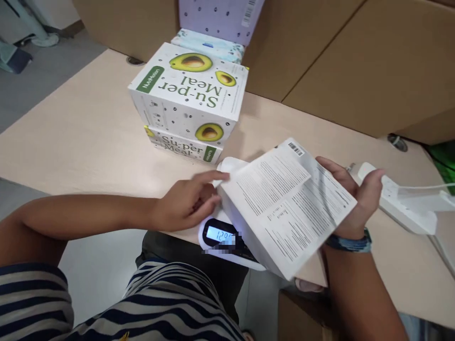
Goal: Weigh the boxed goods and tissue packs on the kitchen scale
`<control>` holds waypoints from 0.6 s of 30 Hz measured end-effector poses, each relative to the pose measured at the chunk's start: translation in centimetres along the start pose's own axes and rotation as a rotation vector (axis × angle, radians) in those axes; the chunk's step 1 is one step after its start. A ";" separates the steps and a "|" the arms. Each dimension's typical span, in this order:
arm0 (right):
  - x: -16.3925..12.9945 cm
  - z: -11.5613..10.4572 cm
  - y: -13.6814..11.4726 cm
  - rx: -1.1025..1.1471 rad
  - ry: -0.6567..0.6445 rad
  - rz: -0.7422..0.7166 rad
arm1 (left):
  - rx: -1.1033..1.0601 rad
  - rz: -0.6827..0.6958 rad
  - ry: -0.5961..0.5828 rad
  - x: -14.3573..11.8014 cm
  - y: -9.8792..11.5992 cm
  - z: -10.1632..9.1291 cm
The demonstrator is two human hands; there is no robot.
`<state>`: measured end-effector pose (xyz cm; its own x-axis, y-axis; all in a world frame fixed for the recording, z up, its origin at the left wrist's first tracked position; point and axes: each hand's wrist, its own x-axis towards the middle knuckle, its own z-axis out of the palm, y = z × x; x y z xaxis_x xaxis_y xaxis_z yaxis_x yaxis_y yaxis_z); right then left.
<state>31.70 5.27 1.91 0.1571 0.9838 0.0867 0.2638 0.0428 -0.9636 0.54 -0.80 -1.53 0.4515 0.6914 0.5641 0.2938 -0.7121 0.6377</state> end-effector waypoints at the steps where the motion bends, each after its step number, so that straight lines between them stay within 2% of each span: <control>1: 0.2 -0.4 0.0 0.073 0.011 0.047 | -0.014 0.014 0.045 0.1 0.0 0.0; 3: 0.4 -0.9 0.1 0.191 0.067 0.075 | -0.066 0.100 0.101 0.3 0.0 0.0; 4: 0.3 -0.9 0.2 0.220 0.110 0.044 | -0.102 0.154 0.106 0.4 0.1 0.0; 6: -0.1 -0.4 0.3 0.264 0.160 -0.020 | -0.151 0.207 0.068 0.3 0.2 0.0; 7: -0.5 -0.1 0.3 0.273 0.135 -0.033 | -0.149 0.197 0.034 0.2 0.2 -0.1; 9: -1.4 0.5 0.1 0.249 -0.003 -0.039 | -0.098 0.133 -0.016 0.2 0.0 -0.5; 12: -2.6 1.0 -0.7 0.193 -0.170 -0.059 | -0.007 0.030 -0.014 0.3 -0.8 -1.1; 14: -2.8 1.1 -1.2 0.195 -0.163 -0.087 | 0.014 -0.005 0.005 0.4 -1.4 -1.2; 18: -1.8 1.3 -1.2 0.189 -0.029 -0.049 | -0.033 0.041 -0.020 0.4 -2.2 -1.1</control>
<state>29.87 3.66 2.61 0.1203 0.9843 0.1295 0.0870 0.1195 -0.9890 -0.91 1.14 -2.12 0.4797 0.6591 0.5792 0.2467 -0.7348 0.6318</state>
